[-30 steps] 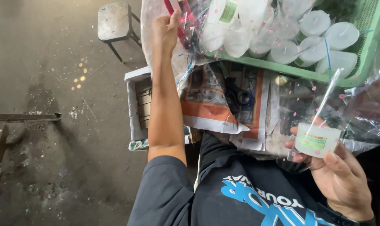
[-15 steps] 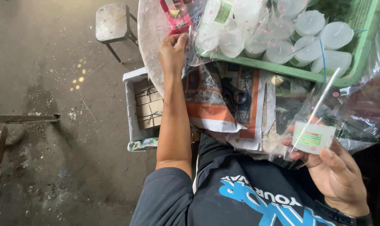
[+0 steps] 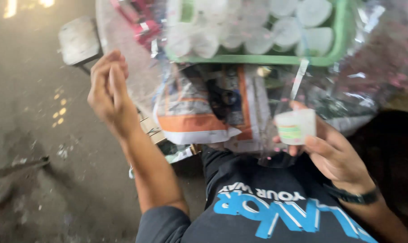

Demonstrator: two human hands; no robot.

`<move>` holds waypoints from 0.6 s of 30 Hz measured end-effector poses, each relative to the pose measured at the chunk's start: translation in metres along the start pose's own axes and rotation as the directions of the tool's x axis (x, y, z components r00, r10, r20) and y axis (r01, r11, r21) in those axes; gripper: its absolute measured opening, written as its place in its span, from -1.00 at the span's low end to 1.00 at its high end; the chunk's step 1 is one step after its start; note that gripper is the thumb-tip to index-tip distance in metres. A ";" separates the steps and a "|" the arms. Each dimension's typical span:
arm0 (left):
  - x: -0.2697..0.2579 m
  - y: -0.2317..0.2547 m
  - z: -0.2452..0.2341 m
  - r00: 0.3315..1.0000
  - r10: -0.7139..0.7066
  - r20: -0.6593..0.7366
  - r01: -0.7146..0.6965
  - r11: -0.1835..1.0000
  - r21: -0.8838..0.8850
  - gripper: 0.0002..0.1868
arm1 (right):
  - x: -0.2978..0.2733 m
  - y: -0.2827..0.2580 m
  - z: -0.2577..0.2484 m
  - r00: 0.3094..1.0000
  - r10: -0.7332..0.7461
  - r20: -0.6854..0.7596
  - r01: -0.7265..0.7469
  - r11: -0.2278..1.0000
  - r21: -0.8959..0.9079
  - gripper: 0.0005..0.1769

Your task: The person is individually wrapping small white candles in plastic film and sealing them with labels.

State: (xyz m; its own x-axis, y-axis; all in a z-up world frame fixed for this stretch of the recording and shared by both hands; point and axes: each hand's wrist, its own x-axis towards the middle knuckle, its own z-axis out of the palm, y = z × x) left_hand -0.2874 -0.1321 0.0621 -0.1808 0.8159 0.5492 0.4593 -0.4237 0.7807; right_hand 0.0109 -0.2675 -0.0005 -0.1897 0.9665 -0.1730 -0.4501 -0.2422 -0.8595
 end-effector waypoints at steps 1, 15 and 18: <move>-0.010 0.022 0.010 1.000 -0.005 0.029 0.006 1.000 -0.027 -0.78 | -0.002 -0.004 -0.002 0.999 -0.005 -0.039 0.005 1.000 -0.003 -0.25; -0.049 0.104 0.083 0.269 0.468 0.842 -0.138 0.884 -0.447 -0.79 | -0.002 -0.028 -0.007 0.971 0.194 0.140 -0.144 0.941 -0.305 -0.57; -0.052 0.101 0.092 0.275 0.476 0.835 -0.151 0.879 -0.452 -0.72 | -0.003 -0.027 -0.006 0.970 0.187 0.157 -0.118 0.923 -0.367 -0.72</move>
State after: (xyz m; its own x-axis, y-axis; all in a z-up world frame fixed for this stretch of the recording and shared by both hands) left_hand -0.1522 -0.1812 0.0848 0.8954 0.3512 0.2735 0.0385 -0.6732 0.7385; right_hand 0.0292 -0.2633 0.0202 -0.4051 0.8786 -0.2530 -0.0722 -0.3065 -0.9491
